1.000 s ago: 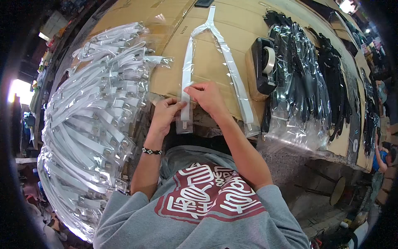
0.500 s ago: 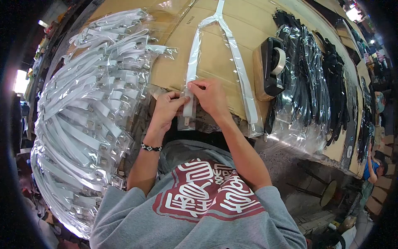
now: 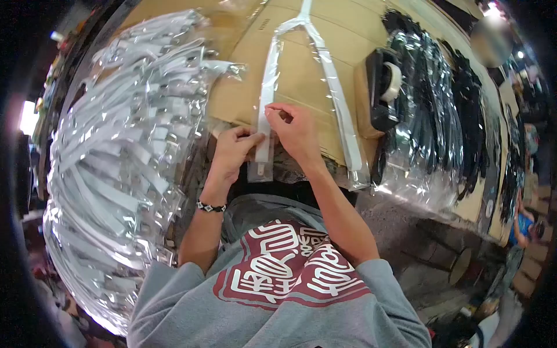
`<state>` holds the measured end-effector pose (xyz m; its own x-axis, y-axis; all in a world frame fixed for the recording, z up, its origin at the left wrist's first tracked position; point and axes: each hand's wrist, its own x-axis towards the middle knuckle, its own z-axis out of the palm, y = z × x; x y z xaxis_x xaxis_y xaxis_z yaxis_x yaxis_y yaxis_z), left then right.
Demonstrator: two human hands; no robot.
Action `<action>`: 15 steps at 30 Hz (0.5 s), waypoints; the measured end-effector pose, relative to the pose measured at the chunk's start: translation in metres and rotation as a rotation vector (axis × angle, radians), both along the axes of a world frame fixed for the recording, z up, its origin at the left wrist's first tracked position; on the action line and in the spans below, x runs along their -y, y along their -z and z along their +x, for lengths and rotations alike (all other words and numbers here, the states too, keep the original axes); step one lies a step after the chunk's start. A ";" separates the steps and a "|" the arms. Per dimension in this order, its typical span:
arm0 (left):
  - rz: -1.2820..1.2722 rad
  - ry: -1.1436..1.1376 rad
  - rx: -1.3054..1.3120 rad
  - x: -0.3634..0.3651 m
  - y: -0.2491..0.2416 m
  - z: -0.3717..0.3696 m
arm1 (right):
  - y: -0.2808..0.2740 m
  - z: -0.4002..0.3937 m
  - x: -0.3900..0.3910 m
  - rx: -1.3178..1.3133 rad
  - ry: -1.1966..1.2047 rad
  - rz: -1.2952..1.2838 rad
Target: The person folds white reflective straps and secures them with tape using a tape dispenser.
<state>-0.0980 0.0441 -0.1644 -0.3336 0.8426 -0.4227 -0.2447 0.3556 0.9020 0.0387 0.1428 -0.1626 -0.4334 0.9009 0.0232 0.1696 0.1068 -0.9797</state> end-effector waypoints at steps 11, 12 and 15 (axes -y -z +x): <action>-0.009 0.050 -0.047 -0.007 0.021 -0.024 | -0.014 0.010 0.008 -0.334 0.249 0.059; -0.010 0.047 -0.071 0.000 0.012 -0.022 | -0.027 0.022 0.017 -0.408 0.200 -0.056; -0.021 0.061 -0.129 0.017 0.006 -0.007 | -0.039 0.041 0.042 -0.495 0.179 -0.114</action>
<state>-0.1051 0.0270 -0.1699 -0.3348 0.8542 -0.3978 -0.1045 0.3859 0.9166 0.0800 0.1008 -0.1233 -0.2345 0.9685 0.0833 -0.3096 0.0068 -0.9508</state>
